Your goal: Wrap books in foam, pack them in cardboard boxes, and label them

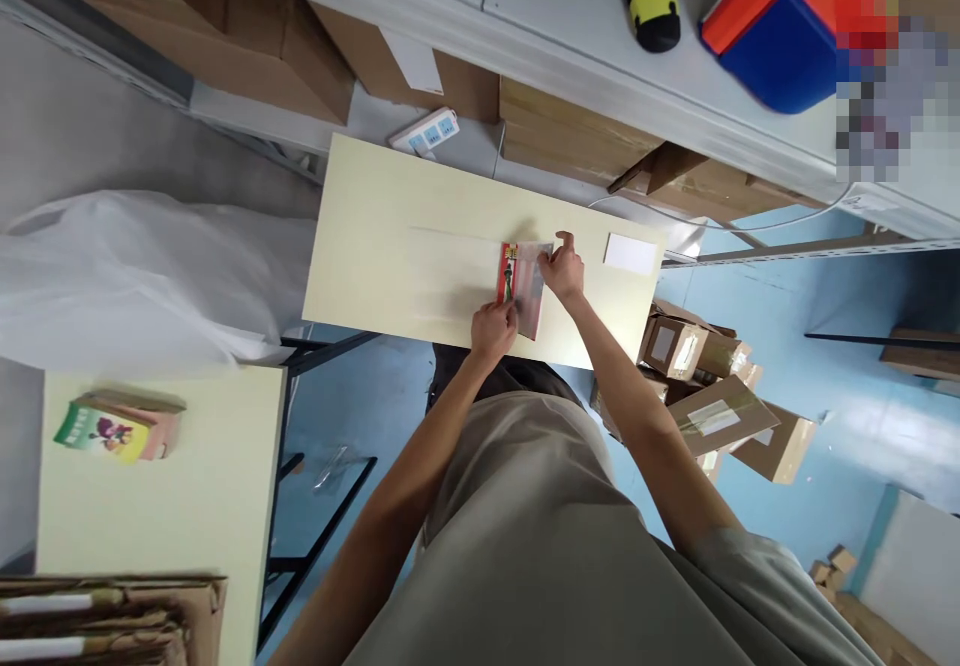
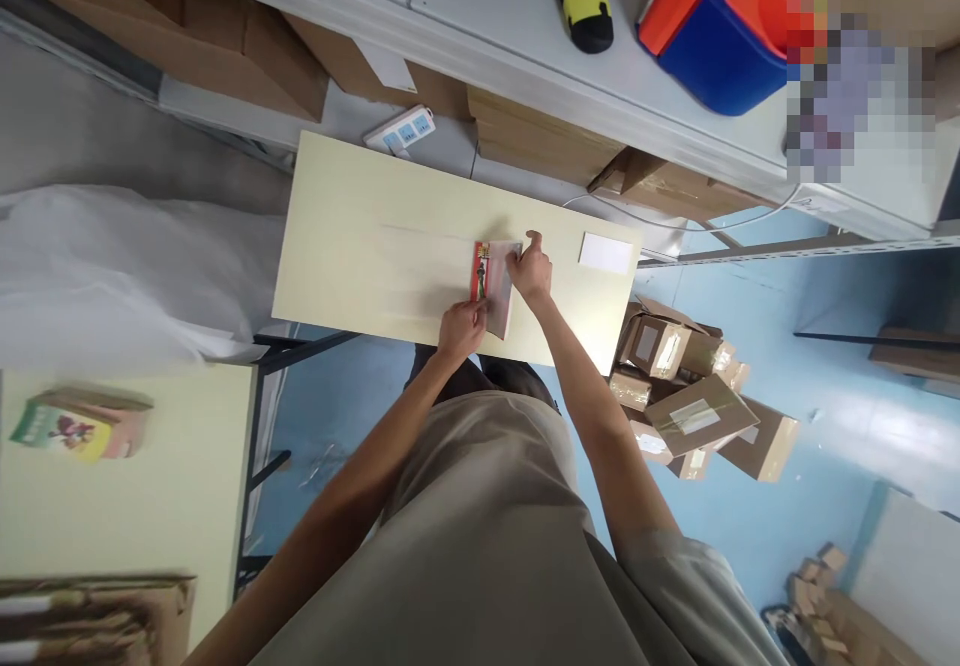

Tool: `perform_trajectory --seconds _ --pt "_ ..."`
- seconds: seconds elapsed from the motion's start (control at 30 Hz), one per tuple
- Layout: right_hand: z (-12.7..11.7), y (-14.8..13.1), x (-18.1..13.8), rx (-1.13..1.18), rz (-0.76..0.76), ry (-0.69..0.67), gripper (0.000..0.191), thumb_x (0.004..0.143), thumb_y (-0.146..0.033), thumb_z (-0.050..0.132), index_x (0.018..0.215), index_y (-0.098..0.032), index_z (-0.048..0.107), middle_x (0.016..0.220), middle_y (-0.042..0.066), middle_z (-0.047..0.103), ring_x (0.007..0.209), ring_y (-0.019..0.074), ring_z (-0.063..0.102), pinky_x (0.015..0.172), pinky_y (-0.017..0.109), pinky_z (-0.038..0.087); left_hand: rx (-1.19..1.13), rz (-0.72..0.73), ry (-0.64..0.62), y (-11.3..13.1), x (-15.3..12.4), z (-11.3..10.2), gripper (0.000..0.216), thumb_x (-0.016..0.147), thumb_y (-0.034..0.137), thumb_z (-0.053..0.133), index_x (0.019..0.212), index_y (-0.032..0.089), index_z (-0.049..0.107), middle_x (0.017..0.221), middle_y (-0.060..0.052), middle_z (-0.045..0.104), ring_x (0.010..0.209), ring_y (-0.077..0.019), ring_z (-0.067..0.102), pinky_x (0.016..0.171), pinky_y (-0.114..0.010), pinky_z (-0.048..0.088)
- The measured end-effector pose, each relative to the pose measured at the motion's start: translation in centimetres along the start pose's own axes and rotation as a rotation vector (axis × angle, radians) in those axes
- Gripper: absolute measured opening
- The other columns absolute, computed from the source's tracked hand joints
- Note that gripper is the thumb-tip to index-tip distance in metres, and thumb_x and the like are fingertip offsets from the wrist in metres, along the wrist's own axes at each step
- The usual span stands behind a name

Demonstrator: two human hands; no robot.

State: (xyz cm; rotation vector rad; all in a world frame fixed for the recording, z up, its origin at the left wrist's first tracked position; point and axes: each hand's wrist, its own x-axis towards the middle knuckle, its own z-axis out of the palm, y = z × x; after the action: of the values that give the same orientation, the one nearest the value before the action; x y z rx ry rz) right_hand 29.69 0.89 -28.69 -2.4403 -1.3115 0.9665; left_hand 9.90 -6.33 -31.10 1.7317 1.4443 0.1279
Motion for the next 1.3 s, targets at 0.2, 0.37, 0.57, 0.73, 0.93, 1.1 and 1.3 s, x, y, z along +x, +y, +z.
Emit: perform_trajectory --seconds 0.2,0.37,0.57,0.73,0.93,1.1,1.3 --pt "0.0 -3.5 0.2 -0.029 -0.129 -0.068 0.066 0.105 -0.030 0.052 0.168 -0.017 0.039 0.095 0.008 0.082 0.099 0.0340 0.080 0.103 0.050 0.062 -0.101 -0.066 -0.023 1.4 -2.0 -2.0 0.051 0.097 0.052 0.084 0.135 0.021 0.071 0.122 -0.015 0.083 0.114 -0.0393 0.080 0.098 -0.042 0.059" --pt "-1.2 -7.0 -0.7 -0.268 -0.365 -0.089 0.062 0.113 -0.039 0.056 0.169 -0.014 0.045 0.126 0.021 0.076 0.122 0.0404 0.074 0.109 0.058 0.060 -0.073 -0.134 -0.040 1.2 -3.3 -2.7 0.031 0.105 0.029 0.069 0.135 0.020 0.069 0.115 -0.014 0.084 0.105 -0.0375 0.082 0.091 -0.040 0.059" --pt "-3.8 -8.9 2.0 -0.464 -0.844 -0.347 0.030 0.102 -0.010 0.067 0.124 -0.023 0.083 0.156 0.015 0.062 0.156 0.0406 0.047 0.124 0.060 0.049 -0.236 -0.162 -0.018 -0.5 -3.8 -3.7 0.026 0.105 0.031 0.067 0.129 0.026 0.075 0.103 -0.007 0.084 0.102 -0.0341 0.082 0.086 -0.035 0.057" --pt "-3.8 -10.5 6.3 -0.536 -0.764 -0.557 0.015 0.086 -0.011 0.089 0.096 -0.022 0.086 0.105 0.010 0.078 0.122 0.0363 0.068 0.110 0.051 0.056 -0.495 -0.212 0.058 -2.2 -4.3 -3.9 0.024 0.105 0.038 0.066 0.117 0.024 0.081 0.096 -0.005 0.083 0.094 -0.0283 0.080 0.081 -0.031 0.056" --pt "-0.5 -12.6 8.1 -0.414 -0.732 -0.566 0.032 0.086 -0.032 0.093 0.114 -0.020 0.083 0.107 0.005 0.082 0.104 0.0287 0.075 0.099 0.040 0.060 -0.667 -0.412 0.206 -4.6 -4.7 -2.5 0.026 0.100 0.039 0.068 0.091 0.018 0.079 0.082 -0.006 0.081 0.095 -0.0305 0.082 0.080 -0.032 0.059" --pt "5.3 -13.6 6.9 -0.466 -0.711 -0.456 0.027 0.098 -0.030 0.081 0.123 -0.018 0.077 0.114 0.011 0.082 0.111 0.0316 0.075 0.108 0.047 0.058 -0.521 -0.595 0.254 -6.3 -3.2 -1.4 0.037 0.106 0.038 0.062 0.074 0.021 0.070 0.086 -0.015 0.083 0.098 -0.0336 0.083 0.091 -0.039 0.061" --pt "10.4 -13.6 5.4 -0.571 -0.599 -0.336 0.034 0.106 -0.019 0.065 0.139 -0.012 0.071 0.140 0.024 0.070 0.123 0.0372 0.075 0.113 0.054 0.058 -0.300 -0.602 0.211 -8.2 -1.5 -1.4 0.034 0.104 0.049 0.067 0.093 0.019 0.077 0.085 -0.022 0.080 0.105 -0.0420 0.081 0.098 -0.047 0.060"
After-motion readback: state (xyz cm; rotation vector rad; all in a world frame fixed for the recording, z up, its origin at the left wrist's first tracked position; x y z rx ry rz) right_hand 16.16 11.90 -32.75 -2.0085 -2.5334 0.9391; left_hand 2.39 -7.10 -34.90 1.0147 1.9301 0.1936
